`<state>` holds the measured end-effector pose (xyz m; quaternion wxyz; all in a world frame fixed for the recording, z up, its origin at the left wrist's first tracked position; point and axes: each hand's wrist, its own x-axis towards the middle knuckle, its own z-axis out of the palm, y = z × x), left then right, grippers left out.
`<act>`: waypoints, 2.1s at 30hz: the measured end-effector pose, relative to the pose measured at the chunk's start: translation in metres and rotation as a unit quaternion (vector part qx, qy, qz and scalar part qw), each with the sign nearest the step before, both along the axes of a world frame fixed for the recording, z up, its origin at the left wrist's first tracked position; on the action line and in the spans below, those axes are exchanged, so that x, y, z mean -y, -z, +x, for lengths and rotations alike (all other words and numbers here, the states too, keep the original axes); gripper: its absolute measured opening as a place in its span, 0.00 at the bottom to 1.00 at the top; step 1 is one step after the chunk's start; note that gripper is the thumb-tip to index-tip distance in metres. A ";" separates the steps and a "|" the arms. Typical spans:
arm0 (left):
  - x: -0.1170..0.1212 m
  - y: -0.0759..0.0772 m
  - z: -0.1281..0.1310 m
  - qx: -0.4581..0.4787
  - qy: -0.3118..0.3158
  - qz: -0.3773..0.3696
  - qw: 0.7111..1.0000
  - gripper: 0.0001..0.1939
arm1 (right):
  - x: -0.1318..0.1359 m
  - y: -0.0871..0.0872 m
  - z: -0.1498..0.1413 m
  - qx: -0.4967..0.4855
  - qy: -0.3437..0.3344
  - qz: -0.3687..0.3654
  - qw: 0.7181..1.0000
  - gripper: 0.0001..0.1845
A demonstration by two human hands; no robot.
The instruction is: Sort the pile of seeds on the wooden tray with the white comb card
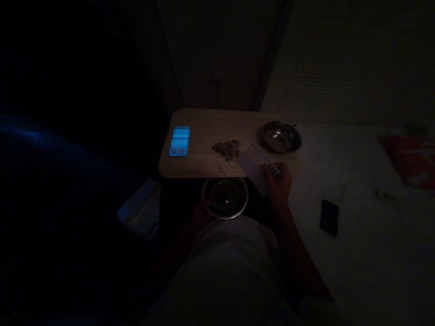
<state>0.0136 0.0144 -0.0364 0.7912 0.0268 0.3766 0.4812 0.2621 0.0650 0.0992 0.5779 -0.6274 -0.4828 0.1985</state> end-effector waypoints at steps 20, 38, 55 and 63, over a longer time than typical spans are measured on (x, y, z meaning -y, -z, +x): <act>0.000 -0.009 0.000 -0.028 0.007 -0.039 0.999 0.09 | 0.003 0.003 0.001 -0.016 0.005 -0.008 1.000 0.11; -0.002 0.000 -0.002 0.010 0.025 -0.025 0.999 0.12 | 0.008 0.000 -0.001 -0.074 -0.050 -0.005 0.996 0.14; -0.001 0.005 -0.003 -0.033 0.013 -0.033 0.999 0.12 | 0.011 0.000 0.002 -0.020 -0.107 -0.044 0.993 0.11; 0.000 0.002 -0.002 -0.036 0.008 -0.024 0.999 0.11 | 0.010 0.004 0.004 -0.022 -0.106 -0.037 0.993 0.11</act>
